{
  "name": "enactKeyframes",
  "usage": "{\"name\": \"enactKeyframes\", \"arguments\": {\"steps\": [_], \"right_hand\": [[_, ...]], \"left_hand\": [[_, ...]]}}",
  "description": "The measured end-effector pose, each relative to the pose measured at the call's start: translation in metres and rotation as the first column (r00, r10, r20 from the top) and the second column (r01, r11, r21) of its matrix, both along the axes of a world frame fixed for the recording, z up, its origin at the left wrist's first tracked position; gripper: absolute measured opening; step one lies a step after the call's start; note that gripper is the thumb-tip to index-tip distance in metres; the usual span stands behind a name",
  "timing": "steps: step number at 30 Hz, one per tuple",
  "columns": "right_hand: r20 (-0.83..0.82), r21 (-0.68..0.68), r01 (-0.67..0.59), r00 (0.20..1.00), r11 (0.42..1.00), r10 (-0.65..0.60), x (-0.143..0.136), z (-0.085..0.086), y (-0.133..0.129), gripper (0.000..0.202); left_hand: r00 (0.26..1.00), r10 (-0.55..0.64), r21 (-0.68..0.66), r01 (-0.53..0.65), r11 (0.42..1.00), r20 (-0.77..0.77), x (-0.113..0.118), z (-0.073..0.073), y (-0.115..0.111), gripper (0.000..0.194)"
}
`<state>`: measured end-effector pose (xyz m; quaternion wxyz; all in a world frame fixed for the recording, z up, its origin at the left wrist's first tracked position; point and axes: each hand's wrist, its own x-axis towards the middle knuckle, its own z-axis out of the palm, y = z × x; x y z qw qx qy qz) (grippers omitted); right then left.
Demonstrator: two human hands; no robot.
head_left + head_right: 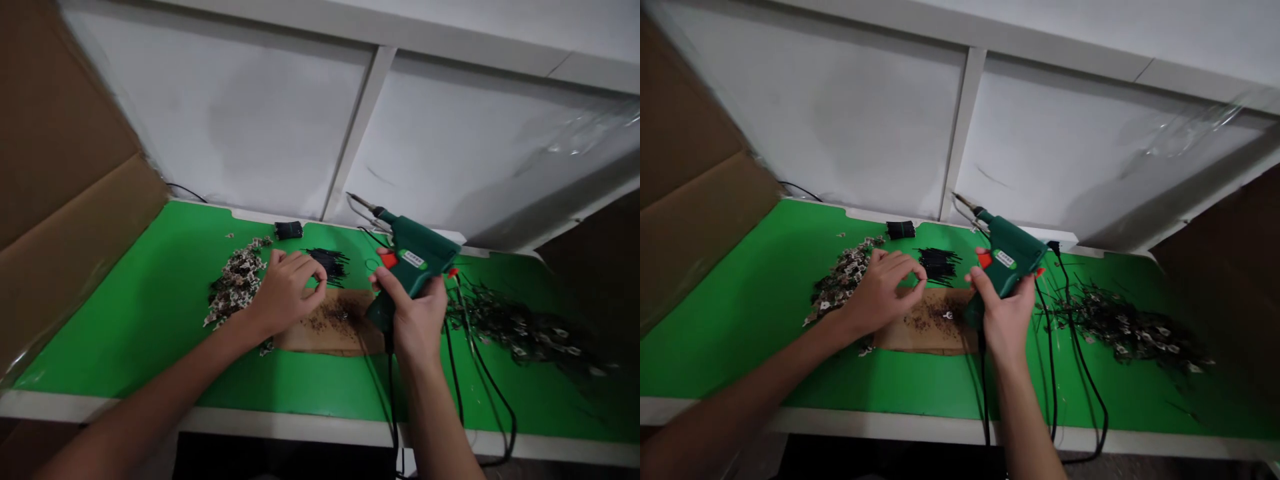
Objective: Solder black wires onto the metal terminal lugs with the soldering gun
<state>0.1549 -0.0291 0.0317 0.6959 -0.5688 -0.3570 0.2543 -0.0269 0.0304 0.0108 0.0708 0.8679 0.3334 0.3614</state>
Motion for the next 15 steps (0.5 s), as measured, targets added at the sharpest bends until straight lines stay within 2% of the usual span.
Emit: {"name": "enactKeyframes", "arguments": {"steps": [7,15], "right_hand": [[0.034,0.022,-0.153,0.988,0.988,0.152,-0.008,-0.0049,-0.0026,0.045],[0.071,0.024,-0.144,0.987,0.989,0.142,-0.0093,-0.0034,-0.0018,0.041]], "left_hand": [[0.997,-0.037,0.042,0.035,0.999,0.067,0.0008,0.0032,-0.0056,0.014],[0.998,-0.037,0.018,0.036,0.999,0.055,0.0007,0.0033,-0.0074,0.016]]}}
